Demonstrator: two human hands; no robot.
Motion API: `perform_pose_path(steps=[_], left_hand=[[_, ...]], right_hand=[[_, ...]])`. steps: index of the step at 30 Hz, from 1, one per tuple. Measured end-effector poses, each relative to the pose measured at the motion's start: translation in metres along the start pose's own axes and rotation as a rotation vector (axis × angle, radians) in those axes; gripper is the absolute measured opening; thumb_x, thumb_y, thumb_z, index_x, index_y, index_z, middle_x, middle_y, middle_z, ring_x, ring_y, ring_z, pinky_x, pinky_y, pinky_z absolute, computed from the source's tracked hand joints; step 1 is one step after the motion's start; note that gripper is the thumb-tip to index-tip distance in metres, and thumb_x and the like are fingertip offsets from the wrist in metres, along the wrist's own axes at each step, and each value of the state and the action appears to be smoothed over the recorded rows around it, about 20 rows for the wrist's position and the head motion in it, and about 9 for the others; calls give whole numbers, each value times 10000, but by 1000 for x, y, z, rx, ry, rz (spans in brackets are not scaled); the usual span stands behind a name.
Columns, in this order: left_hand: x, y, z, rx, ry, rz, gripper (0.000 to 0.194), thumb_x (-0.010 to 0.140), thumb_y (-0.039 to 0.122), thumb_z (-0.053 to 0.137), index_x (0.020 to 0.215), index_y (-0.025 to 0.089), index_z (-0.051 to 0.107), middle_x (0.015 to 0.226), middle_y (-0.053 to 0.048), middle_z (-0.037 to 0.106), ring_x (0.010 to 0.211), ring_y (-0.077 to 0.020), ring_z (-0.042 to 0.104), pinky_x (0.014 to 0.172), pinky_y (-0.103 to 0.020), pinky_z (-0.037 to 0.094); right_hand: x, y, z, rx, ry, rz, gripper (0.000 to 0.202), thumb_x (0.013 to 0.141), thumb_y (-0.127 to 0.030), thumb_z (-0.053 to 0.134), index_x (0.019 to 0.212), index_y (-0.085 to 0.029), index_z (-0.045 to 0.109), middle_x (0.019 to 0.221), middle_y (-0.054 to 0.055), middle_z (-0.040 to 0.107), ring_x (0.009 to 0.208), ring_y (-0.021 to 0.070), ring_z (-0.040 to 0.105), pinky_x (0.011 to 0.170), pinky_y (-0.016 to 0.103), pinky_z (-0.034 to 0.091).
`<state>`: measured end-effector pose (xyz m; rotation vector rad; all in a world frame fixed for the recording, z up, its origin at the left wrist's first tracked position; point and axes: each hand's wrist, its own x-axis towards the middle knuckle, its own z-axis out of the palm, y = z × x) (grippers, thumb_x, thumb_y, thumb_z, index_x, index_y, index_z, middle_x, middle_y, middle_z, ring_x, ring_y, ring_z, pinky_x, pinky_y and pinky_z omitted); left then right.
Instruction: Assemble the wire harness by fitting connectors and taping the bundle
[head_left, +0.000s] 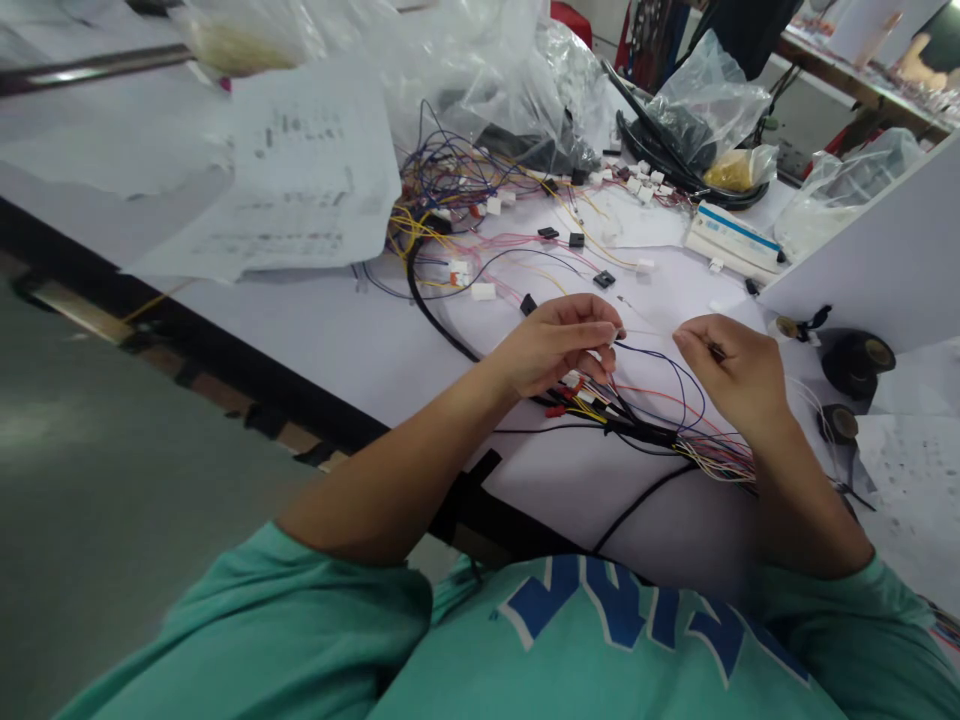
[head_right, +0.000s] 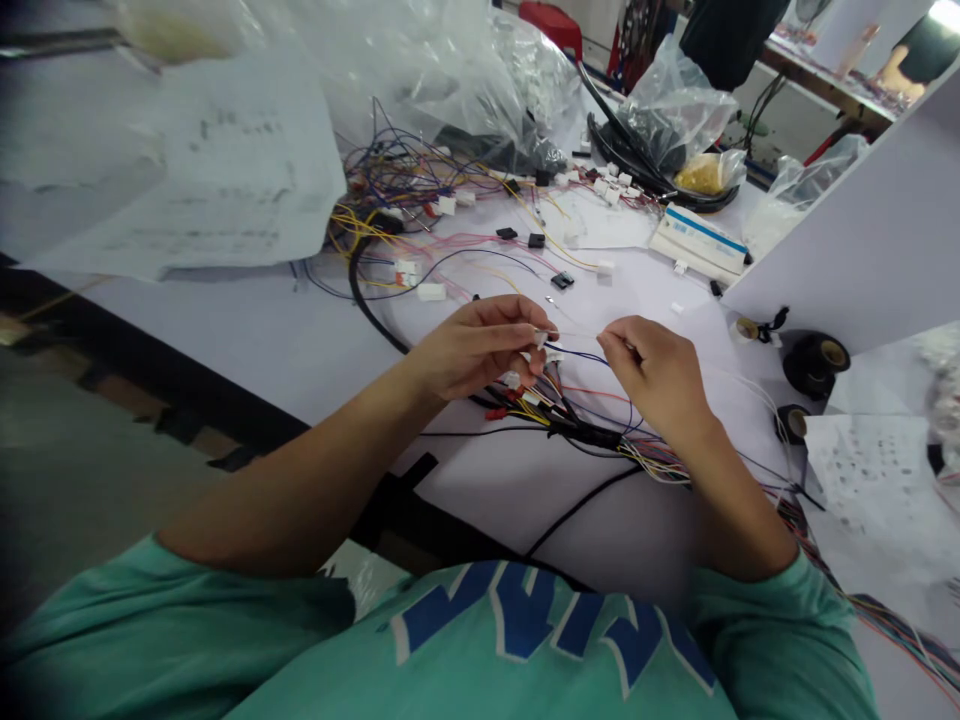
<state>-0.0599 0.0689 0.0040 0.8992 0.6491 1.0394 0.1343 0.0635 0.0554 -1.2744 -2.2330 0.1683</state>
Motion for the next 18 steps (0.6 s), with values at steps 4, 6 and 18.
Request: perform_pose_path(steps=[4,6,18], left_hand=[[-1,-4,6,87,49,16,159,657,200,695,693,124,559,478,30,556,406,-78,548,396,-163,451],[-2,-6,8,104,35,5,158,665,217,693,686,127,565,461,23,570,381,-79,535,385,-166,441],[2,-12,13,-92,32,-264,212,795,223,599,618,129,529,373,20,528,299,-62,466,338,-132,367]], right_hand=[[-2,-7,1,-14,-83,-73,223,837,-305,459,699,-207,604,629,0,618,571,114,527,552,234,375],[-2,-11,4,-4,-129,-83,195,828,-293,476,718,-205,611,633,-5,618,568,109,522,553,232,368],[-1,-13,18,153,-83,52,144,721,-185,481,605,-196,564,585,-19,568,560,97,482,538,222,362]])
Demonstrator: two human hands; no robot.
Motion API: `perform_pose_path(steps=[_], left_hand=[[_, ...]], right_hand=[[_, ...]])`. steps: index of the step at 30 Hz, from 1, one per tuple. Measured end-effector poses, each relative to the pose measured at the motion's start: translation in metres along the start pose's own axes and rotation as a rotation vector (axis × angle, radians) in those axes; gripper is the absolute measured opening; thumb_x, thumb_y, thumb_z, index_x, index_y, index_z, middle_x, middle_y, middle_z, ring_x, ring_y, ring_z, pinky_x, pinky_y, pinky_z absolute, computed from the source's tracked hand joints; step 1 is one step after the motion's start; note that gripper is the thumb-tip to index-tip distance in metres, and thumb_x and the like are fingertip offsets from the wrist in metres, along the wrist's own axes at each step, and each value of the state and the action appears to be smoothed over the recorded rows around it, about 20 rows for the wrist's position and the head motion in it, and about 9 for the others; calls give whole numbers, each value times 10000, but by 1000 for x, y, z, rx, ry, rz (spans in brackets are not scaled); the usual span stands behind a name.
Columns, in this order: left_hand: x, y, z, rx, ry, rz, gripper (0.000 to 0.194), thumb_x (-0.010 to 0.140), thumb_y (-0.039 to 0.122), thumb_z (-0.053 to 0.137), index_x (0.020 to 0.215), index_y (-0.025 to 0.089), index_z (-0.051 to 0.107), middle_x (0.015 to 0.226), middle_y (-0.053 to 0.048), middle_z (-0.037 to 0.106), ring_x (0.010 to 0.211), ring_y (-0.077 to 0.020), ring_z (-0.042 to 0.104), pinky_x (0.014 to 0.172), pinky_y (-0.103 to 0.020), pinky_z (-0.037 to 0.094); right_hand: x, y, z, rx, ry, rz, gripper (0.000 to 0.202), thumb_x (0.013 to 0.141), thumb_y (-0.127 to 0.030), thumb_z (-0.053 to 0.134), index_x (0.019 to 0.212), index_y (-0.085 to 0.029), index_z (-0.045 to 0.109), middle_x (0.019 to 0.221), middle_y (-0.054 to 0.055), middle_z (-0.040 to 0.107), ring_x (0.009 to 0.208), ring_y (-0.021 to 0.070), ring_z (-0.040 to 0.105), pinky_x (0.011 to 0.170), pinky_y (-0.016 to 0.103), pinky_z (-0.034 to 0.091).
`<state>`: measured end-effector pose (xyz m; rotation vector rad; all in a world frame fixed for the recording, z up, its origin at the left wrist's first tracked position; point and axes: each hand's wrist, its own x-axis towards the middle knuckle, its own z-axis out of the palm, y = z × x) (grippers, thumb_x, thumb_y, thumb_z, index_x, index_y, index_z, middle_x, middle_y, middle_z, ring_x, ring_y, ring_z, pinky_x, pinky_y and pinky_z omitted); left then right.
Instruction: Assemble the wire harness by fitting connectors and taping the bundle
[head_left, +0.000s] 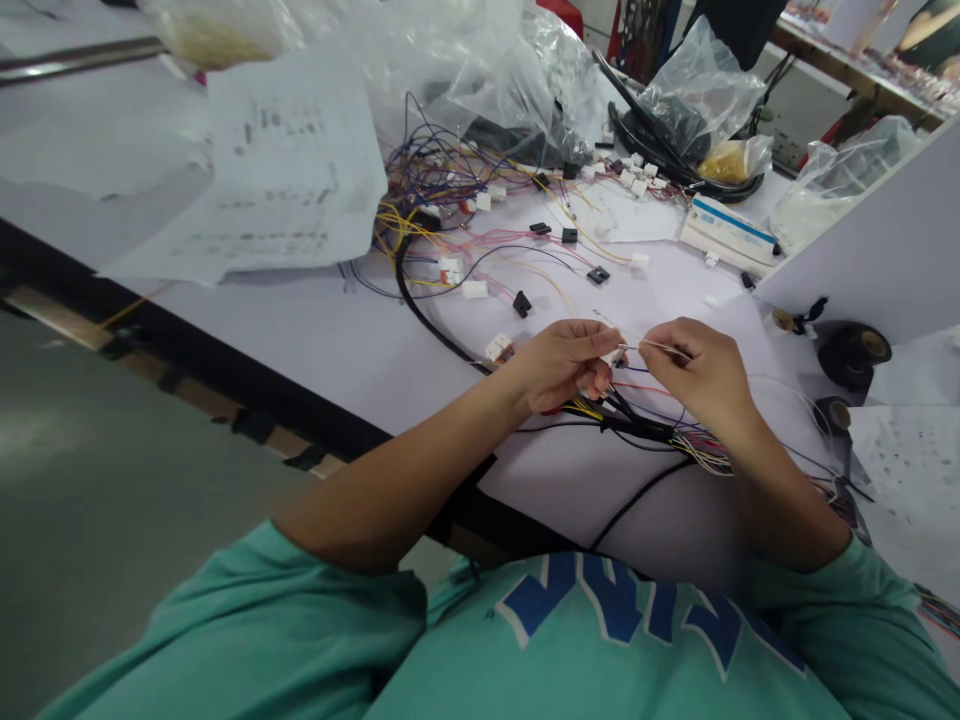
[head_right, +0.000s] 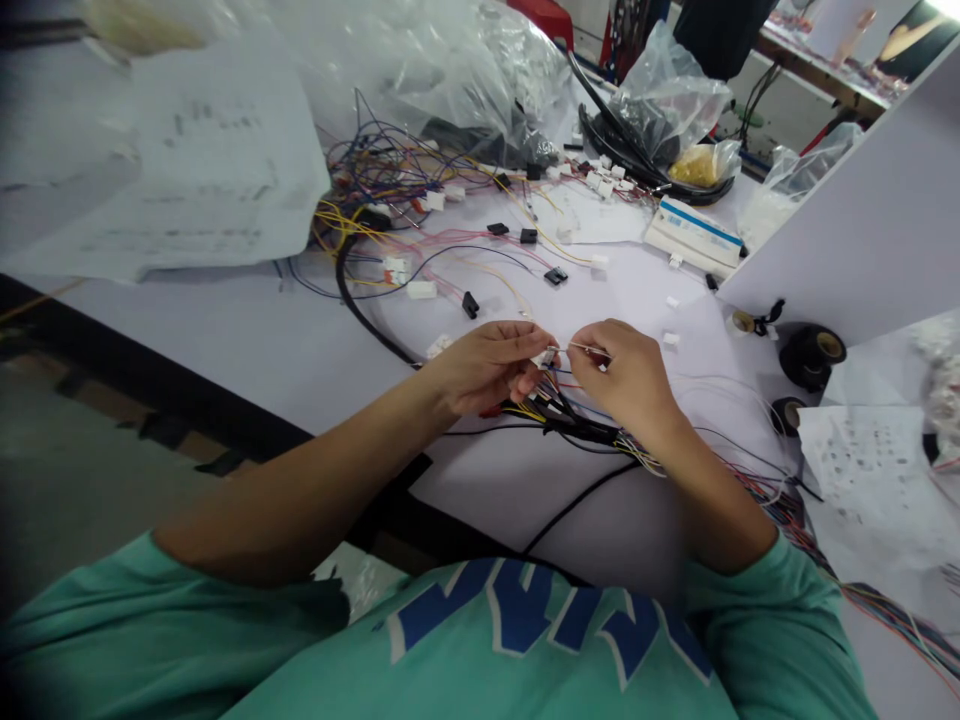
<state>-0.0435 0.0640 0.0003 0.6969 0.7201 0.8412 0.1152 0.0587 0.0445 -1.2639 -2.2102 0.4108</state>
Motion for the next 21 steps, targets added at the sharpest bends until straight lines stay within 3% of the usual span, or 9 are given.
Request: perform_pose_path(steps=[8,21], left_hand=[[5,-2,2,-77,79,-84,313,908,162,381,644,129,547,332,21,501,273,-63,457,326,-114,373],[3,-1,6,-63,136,-52,273,860,127,468,598,103,543,349,17,509,272,-58,457,316,-117,367]], right_hand=[[-2,4,10,-147,87,-170,167,710,-175,430,554,-196,485,543,-14,500,545,97,446,542,221,355],[-9,8,23,-410,131,-236,225,785,-192,372,647,-170,548,606,11,550,575,103,486,512,214,305]])
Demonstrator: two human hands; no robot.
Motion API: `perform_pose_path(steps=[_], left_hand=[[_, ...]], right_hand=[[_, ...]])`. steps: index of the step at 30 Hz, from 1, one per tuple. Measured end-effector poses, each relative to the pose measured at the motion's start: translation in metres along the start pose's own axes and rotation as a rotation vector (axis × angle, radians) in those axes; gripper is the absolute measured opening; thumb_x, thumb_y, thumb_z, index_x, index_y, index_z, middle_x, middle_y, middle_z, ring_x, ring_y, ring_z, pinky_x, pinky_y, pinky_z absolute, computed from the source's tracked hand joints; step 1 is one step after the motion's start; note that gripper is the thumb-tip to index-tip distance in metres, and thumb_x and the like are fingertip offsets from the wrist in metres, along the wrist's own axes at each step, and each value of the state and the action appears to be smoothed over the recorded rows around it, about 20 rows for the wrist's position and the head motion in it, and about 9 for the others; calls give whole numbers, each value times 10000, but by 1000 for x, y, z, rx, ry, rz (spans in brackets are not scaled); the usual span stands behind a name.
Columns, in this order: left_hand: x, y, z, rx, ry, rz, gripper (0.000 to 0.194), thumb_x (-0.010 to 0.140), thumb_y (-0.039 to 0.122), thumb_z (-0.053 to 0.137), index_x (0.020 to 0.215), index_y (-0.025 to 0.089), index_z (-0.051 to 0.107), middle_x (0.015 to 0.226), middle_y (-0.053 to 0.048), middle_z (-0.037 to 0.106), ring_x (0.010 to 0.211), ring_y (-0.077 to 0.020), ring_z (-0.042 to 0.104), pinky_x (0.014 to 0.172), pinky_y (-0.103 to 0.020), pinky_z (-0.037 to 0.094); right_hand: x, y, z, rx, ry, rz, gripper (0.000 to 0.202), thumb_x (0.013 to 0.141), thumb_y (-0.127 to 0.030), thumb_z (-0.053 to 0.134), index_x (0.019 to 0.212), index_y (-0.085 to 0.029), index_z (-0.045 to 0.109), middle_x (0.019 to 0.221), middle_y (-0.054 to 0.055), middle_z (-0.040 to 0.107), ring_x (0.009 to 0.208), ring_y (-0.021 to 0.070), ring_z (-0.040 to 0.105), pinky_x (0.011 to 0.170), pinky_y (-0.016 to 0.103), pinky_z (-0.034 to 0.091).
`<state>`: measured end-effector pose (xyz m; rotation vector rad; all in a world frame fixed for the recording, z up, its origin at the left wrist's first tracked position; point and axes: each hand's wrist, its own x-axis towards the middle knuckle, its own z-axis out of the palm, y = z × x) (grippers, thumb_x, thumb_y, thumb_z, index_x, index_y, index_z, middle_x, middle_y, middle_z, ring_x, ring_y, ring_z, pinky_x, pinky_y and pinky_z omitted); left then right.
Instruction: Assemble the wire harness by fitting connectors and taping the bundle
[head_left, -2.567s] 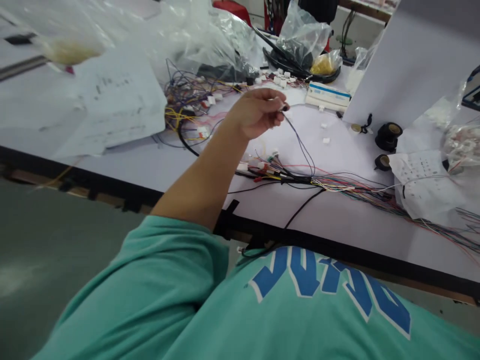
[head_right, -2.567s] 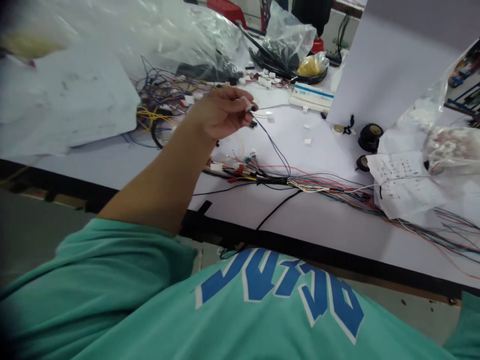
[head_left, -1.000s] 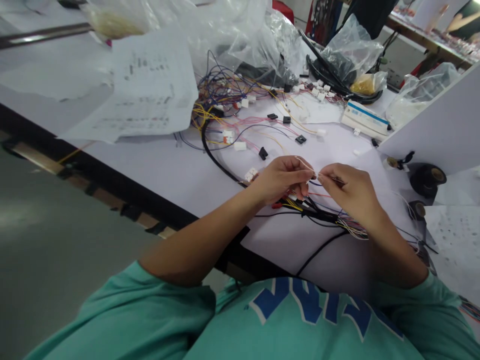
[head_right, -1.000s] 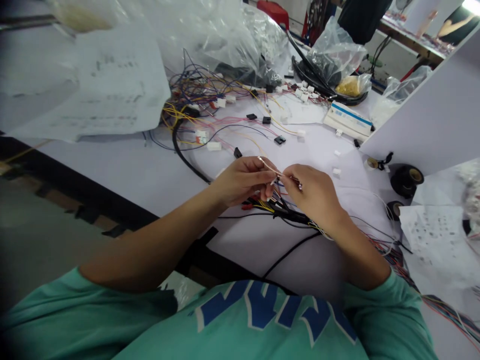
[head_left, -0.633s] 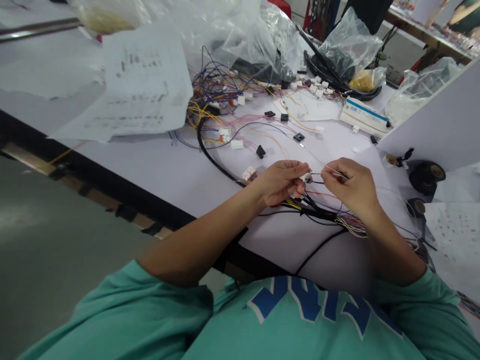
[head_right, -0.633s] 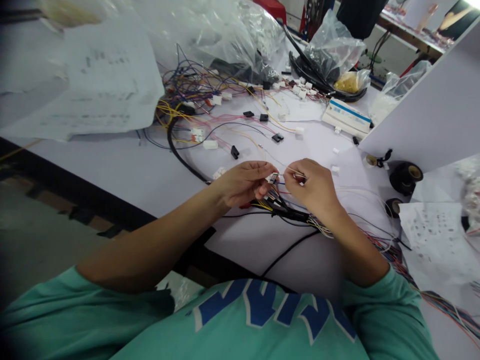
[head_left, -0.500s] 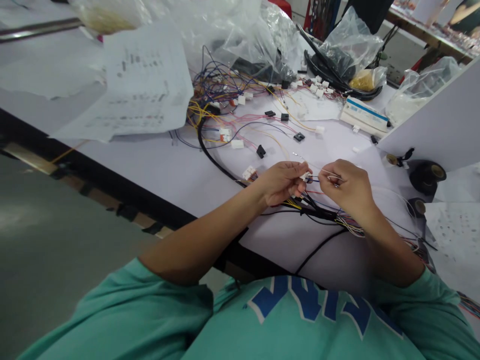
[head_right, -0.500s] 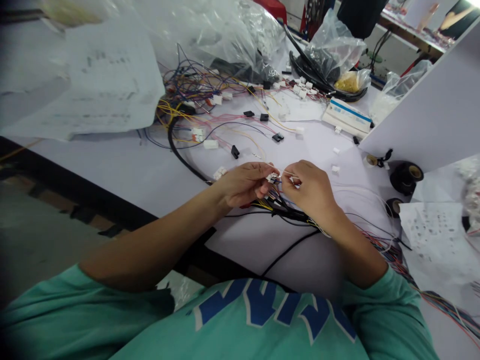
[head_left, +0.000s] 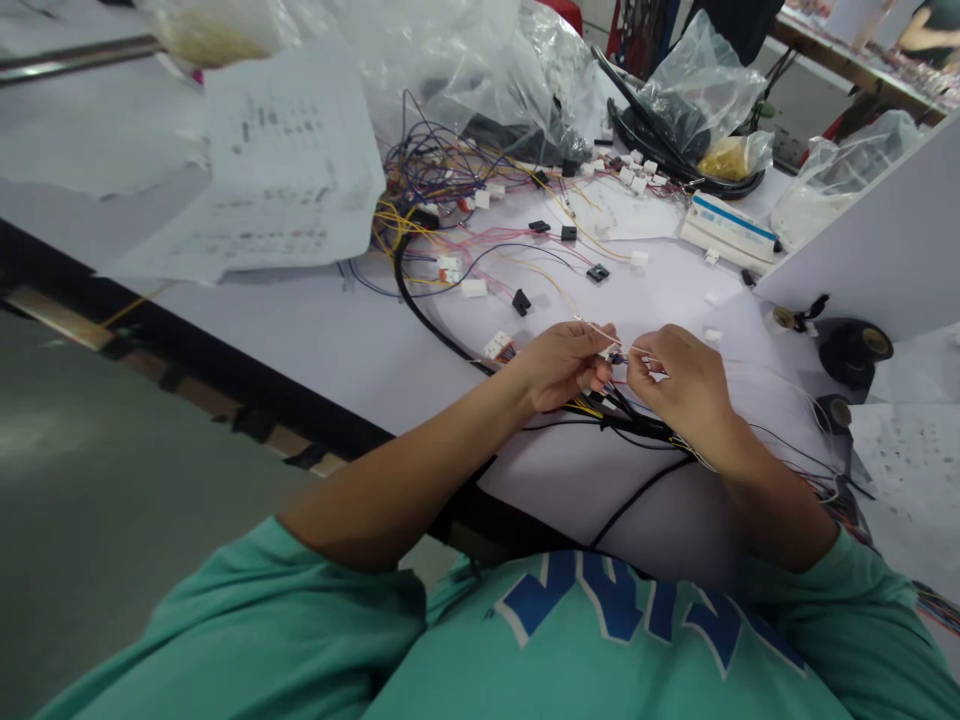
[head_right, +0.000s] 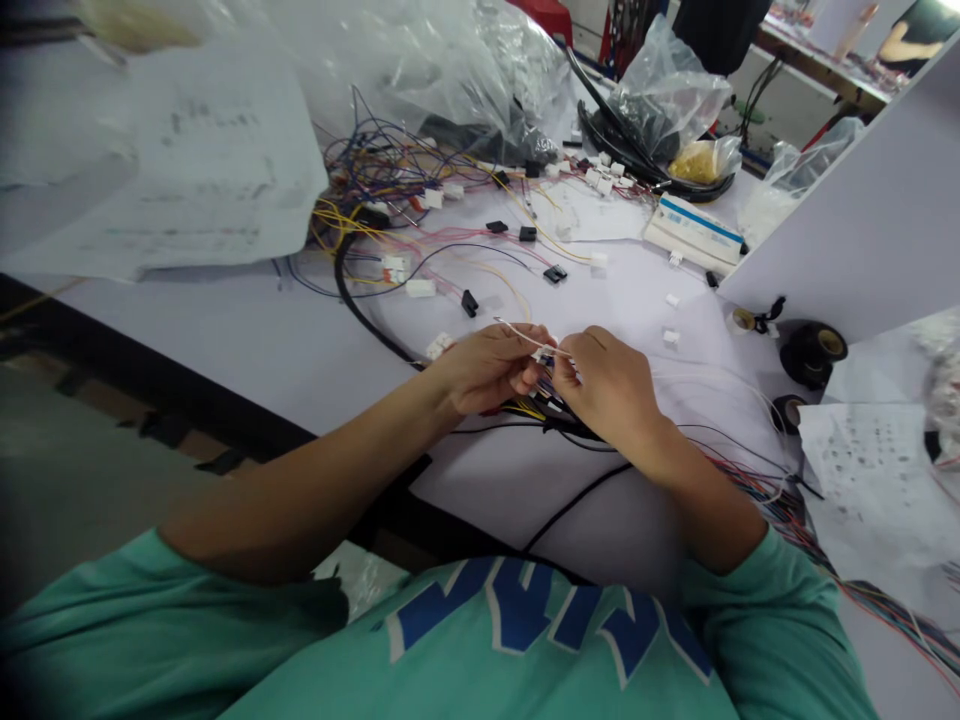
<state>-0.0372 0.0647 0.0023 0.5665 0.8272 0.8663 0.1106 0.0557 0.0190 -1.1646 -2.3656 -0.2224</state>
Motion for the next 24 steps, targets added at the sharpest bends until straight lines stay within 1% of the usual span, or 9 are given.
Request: perform_pose_path(steps=[5,7,13,17,24], left_hand=[[1,0,1,-23,23,-5,299,878,138,440,597,105,539,345,24,503,278,-47,459,319,-106,359],[1,0,1,-14,27,-8,293,876,144,444,599,105,534,344,23,502,277,-47,457,317,-104,354],[-1,0,2,60,29,51,309,889,148,413,599,120,518,350,14,521,270,-64,462,316,-124,361],[0,-2,-1,76,-9,106,245,849,180,509,610,124,517,363,20,532,273,-61,462,335,-128,376],[2,-4,-2,83,-12,99,254,849,189,512,602,129,516,363,21,528,291,-69,482,342,-133,385]], right_hand=[[-3,-4,3,-134,-15,14,261,820,-215,355,668,-169,563,603,25,549,559,112,475,492,237,252],[-3,-6,4,-151,-15,32,262,820,-217,357,660,-170,559,603,30,550,559,115,474,489,241,244],[-3,-5,6,-99,-25,81,207,764,-190,376,641,-172,541,594,21,552,557,111,481,498,231,269],[-3,-5,7,-102,1,85,206,747,-181,368,623,-171,532,575,21,547,550,113,484,490,232,266],[-3,-5,7,-65,37,53,197,740,-172,371,622,-176,529,571,11,555,531,101,478,498,223,293]])
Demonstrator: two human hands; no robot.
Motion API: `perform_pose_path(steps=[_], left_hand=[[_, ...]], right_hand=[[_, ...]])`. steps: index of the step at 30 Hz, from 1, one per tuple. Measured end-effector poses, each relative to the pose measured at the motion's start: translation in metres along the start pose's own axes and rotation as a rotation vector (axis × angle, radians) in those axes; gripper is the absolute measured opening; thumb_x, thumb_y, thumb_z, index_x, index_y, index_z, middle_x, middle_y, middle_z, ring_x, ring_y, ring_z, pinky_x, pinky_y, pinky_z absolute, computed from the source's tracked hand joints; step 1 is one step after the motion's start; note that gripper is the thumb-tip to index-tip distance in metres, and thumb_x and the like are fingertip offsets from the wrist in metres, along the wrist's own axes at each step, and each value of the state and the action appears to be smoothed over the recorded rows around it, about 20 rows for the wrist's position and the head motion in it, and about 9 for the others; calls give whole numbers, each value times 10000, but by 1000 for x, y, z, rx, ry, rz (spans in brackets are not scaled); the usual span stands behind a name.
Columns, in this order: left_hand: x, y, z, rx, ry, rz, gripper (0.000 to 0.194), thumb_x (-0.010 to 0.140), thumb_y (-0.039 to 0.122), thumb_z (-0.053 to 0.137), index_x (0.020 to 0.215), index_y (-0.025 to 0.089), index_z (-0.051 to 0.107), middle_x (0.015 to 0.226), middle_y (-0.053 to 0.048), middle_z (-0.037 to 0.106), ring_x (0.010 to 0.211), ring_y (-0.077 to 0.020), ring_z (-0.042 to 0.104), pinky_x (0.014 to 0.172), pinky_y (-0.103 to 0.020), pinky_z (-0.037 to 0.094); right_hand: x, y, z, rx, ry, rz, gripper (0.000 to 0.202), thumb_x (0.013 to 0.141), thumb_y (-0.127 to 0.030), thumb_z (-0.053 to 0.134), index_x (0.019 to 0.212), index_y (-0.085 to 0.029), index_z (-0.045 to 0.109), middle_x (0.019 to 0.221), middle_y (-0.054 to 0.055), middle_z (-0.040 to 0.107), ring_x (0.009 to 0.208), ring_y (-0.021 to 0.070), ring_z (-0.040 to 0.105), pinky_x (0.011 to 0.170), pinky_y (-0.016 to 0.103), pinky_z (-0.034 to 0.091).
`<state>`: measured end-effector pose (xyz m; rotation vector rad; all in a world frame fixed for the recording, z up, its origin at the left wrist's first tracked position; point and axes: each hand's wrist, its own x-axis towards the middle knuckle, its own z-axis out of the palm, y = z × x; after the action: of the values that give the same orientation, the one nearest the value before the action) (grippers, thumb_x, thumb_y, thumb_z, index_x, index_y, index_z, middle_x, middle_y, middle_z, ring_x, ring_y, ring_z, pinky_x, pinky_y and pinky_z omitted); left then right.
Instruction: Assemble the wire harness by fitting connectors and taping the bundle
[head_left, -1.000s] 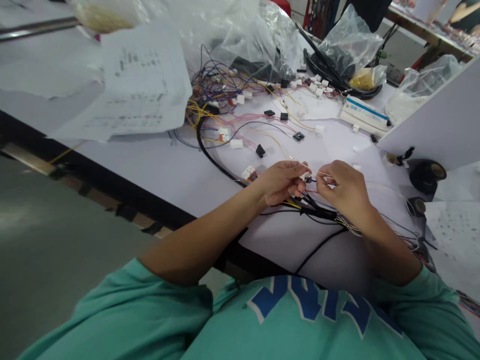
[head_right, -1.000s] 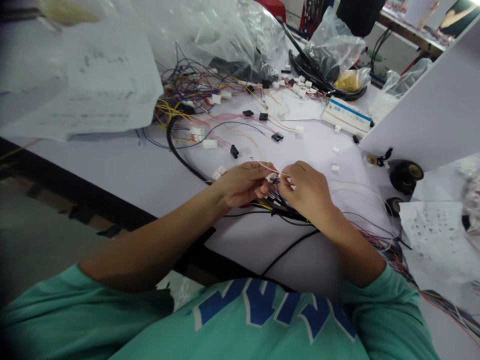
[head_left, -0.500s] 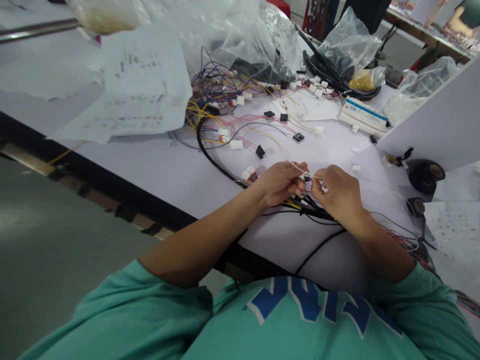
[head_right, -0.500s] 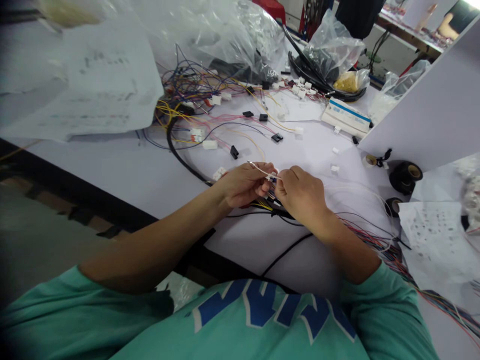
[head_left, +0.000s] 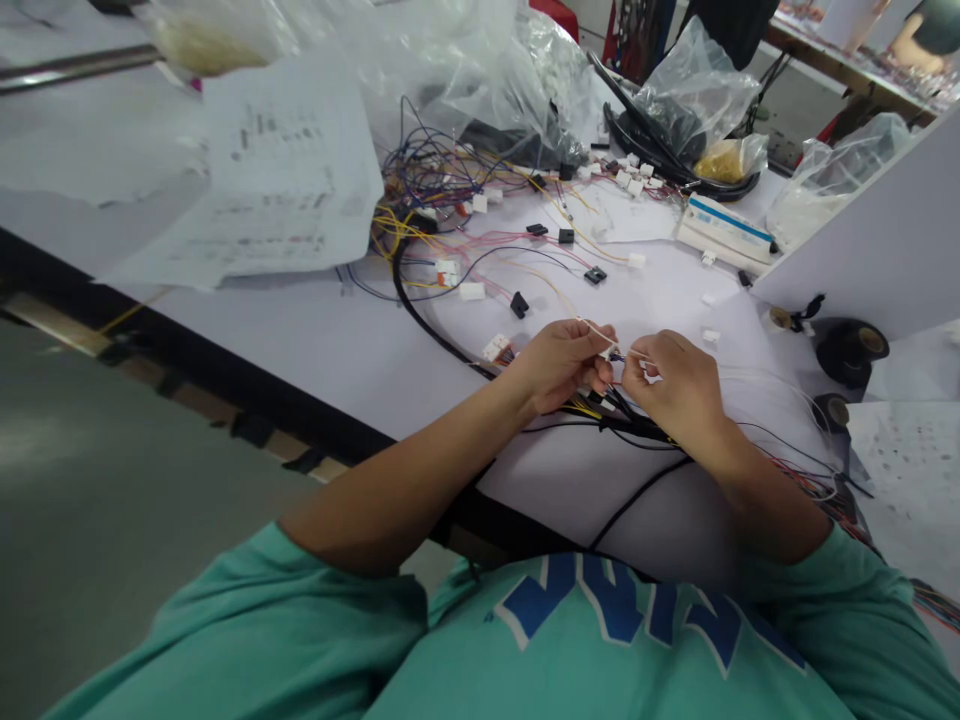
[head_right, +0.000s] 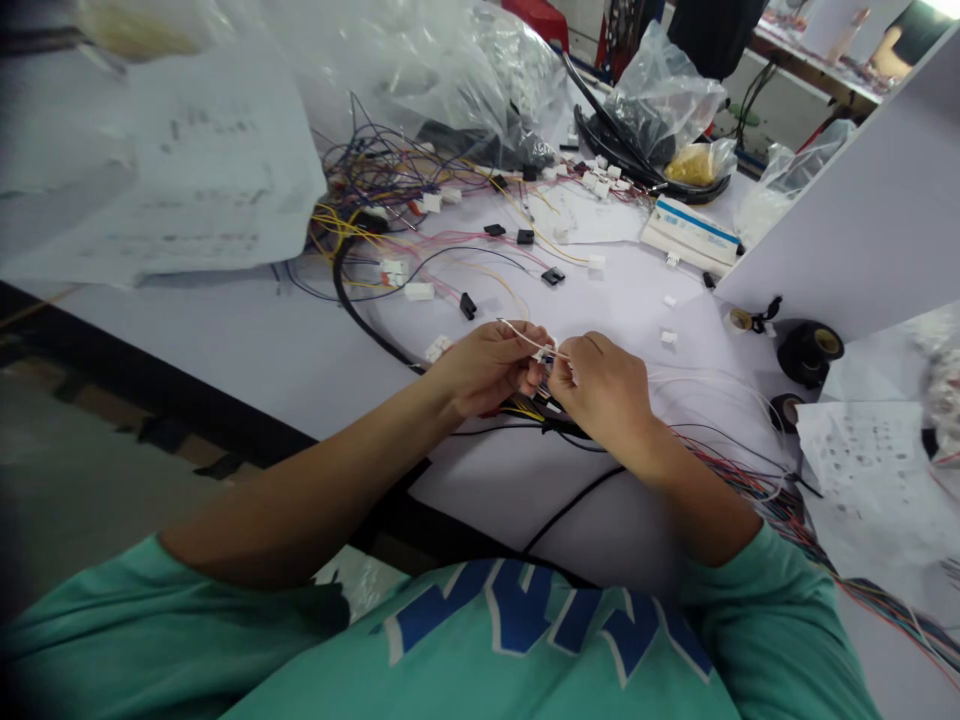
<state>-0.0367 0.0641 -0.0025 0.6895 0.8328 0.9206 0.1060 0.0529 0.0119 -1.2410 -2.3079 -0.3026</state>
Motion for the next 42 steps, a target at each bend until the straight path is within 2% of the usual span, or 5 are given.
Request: perform_pose_path(steps=[12,19,27,35,42], left_hand=[[-4,6,7,-64,63,-115,301,875,123,428,587,113,518,352,23,513,280,-46,459,342,-105,371],[-3,1,7,-141,36,-137,342,854,69,424,533,110,532,382,21,523,293,-28,452,339,-89,362],[-6,6,11,-111,61,-147,376,905,116,356,571,116,530,374,-2,535,284,-50,468,349,-105,353],[-5,0,11,-62,93,-107,374,895,105,388,536,121,490,371,5,534,292,-44,475,365,-105,387],[-3,-1,4,-4,29,19,216,820,152,556,616,135,486,401,21,550,323,-70,513,368,-133,417]], right_hand=[[1,3,2,53,15,29,187,754,-189,388,641,-180,536,581,6,550,536,99,468,518,217,327],[-1,-5,5,96,-96,106,180,767,-215,417,630,-184,530,617,20,562,579,117,487,529,232,323],[12,7,-6,561,-297,323,127,702,-211,485,580,-180,503,523,-49,484,489,70,396,491,193,305],[7,-2,2,505,-226,282,150,673,-156,441,530,-189,409,513,-54,440,515,72,385,533,203,307],[16,24,-6,525,-341,136,262,853,-304,404,664,-181,537,632,-10,545,621,99,495,585,214,356]])
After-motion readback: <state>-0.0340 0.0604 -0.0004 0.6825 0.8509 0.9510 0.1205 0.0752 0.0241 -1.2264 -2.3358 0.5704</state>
